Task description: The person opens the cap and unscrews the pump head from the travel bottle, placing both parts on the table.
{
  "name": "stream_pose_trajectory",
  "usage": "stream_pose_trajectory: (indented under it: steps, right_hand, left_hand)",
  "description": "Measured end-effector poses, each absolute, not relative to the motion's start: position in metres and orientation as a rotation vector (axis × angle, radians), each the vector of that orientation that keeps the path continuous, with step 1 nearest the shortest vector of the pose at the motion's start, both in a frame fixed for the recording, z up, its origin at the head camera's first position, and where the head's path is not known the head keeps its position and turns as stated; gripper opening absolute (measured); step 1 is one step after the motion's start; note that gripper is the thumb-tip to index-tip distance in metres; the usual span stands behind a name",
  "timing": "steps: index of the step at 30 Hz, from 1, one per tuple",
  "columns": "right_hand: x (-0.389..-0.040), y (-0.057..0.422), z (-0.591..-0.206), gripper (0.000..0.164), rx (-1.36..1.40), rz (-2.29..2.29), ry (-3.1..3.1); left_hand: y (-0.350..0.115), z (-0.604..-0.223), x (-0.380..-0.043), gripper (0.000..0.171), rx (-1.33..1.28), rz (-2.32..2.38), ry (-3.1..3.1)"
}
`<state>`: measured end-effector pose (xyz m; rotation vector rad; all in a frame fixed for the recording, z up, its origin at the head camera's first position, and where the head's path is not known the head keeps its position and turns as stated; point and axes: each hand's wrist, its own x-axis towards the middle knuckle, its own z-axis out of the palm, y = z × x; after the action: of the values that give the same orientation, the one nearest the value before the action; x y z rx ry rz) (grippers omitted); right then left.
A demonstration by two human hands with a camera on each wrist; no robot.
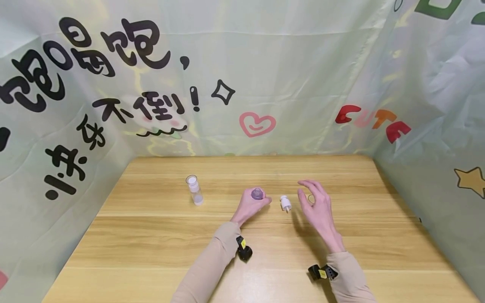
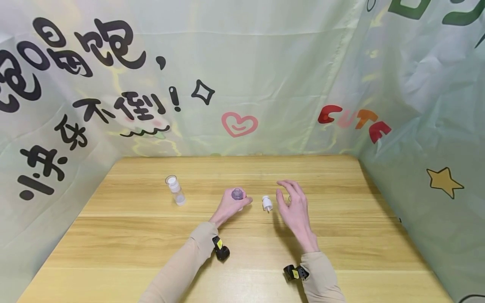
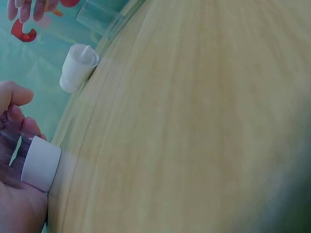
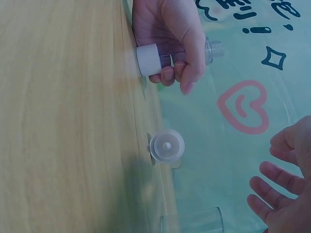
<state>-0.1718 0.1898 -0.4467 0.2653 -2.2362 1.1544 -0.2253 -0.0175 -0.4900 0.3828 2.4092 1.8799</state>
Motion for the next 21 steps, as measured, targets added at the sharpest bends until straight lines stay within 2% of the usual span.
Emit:
stream_pose_trajectory:
  steps: [13, 21]
  right_hand:
    - [-0.1713, 0.1889, -0.4474, 0.028, 0.269, 1.138, -2.241]
    - [-0.1717, 0.189, -0.448, 0.028, 0.277, 1.132, -2.248]
  left_hand:
    - [-0.0197, -0.4995, -0.229, 0.024, 0.389, 1.954, 2.323]
    - [-0.0206, -0.4982, -0.2288, 0.049, 0.438, 2.034, 2.198]
